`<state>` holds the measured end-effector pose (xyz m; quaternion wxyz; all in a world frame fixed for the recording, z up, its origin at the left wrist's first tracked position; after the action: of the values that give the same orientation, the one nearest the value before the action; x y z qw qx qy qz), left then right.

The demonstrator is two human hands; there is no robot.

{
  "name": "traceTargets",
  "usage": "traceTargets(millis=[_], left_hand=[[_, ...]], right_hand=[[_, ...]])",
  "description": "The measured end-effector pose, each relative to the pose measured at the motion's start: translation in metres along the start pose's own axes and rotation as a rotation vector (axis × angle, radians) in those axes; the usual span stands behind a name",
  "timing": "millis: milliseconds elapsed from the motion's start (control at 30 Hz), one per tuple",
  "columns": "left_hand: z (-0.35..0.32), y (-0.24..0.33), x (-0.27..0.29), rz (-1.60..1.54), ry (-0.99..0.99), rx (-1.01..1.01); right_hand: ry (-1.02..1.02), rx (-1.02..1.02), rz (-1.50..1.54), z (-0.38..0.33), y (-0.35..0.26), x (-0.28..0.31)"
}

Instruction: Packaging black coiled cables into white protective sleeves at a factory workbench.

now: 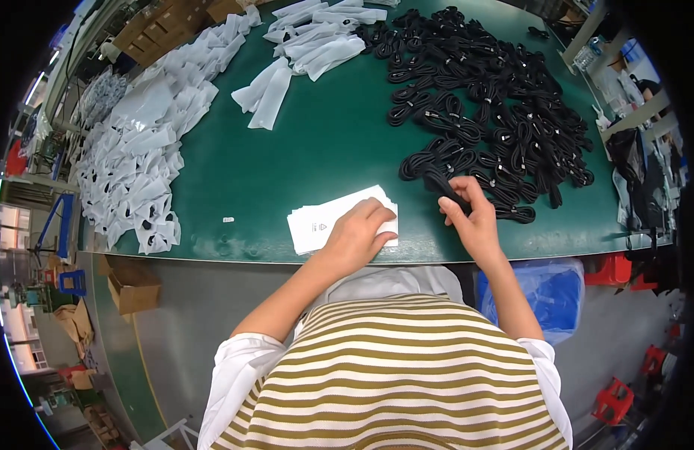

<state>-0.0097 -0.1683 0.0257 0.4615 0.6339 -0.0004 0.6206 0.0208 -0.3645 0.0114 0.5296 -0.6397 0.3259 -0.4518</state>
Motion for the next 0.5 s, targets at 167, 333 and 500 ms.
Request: traceTargets(millis=[167, 333, 500], left_hand=[[0.002, -0.010, -0.010, 0.052, 0.051, 0.015], [0.000, -0.022, -0.006, -0.212, 0.082, 0.128], [-0.002, -0.031, -0.007, -0.403, 0.083, 0.224]], right_hand=[[0.116, 0.137, -0.252, -0.014, -0.017, -0.013], [0.068, 0.320, -0.637, -0.019, -0.042, -0.024], [0.059, 0.401, -0.826, -0.022, -0.060, -0.035]])
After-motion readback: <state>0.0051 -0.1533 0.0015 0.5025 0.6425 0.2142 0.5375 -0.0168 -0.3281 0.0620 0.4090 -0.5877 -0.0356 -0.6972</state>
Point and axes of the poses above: each hand's wrist, its own z-axis towards the middle knuckle, its own x-axis out of the back of the hand, y = z × x, the point moved 8 cm from there along z, towards the middle knuckle, and after that the axes turned 14 degrees about -y, right-handed, at the moved point
